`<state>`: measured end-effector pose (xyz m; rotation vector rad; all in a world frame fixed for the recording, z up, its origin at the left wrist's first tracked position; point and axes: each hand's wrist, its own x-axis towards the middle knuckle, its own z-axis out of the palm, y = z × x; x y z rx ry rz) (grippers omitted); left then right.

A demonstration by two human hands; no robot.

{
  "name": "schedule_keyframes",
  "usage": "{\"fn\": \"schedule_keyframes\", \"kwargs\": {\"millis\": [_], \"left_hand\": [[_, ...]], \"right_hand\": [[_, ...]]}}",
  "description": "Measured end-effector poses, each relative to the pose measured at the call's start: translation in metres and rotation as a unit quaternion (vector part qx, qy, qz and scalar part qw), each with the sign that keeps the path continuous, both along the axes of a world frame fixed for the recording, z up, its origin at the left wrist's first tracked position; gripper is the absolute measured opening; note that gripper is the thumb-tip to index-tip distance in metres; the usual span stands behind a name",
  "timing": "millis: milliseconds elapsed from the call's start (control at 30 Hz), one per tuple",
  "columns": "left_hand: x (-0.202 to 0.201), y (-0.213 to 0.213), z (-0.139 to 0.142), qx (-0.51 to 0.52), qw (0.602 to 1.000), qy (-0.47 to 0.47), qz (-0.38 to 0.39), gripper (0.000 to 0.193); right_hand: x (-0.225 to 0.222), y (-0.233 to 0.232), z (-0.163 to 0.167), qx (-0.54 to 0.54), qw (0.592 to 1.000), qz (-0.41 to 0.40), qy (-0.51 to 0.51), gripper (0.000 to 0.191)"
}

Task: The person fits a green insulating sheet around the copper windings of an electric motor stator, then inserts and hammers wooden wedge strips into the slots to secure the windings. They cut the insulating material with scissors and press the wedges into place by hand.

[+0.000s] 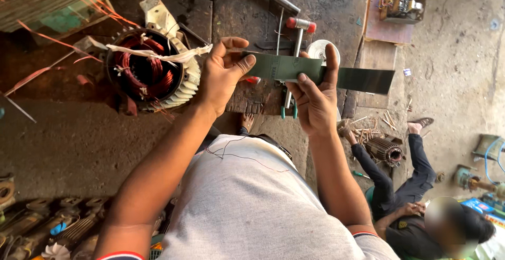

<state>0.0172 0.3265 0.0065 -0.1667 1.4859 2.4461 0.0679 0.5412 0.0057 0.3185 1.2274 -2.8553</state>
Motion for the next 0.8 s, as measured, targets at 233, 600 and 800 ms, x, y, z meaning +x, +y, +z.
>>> {"fn": "schedule_keyframes", "kwargs": {"millis": [233, 600, 800], "left_hand": [[-0.006, -0.004, -0.005, -0.153, 0.972, 0.177, 0.023, 0.017], [-0.003, 0.009, 0.029, -0.038, 0.998, 0.011, 0.05, 0.025], [0.019, 0.044, -0.007, -0.152, 0.986, 0.022, -0.066, 0.039]], "right_hand": [[-0.003, 0.01, -0.012, -0.003, 1.0, 0.023, -0.014, 0.041], [-0.016, 0.011, -0.02, 0.067, 0.996, -0.049, 0.028, 0.037], [-0.011, -0.012, -0.004, 0.087, 0.996, 0.0, -0.008, 0.045]]}}
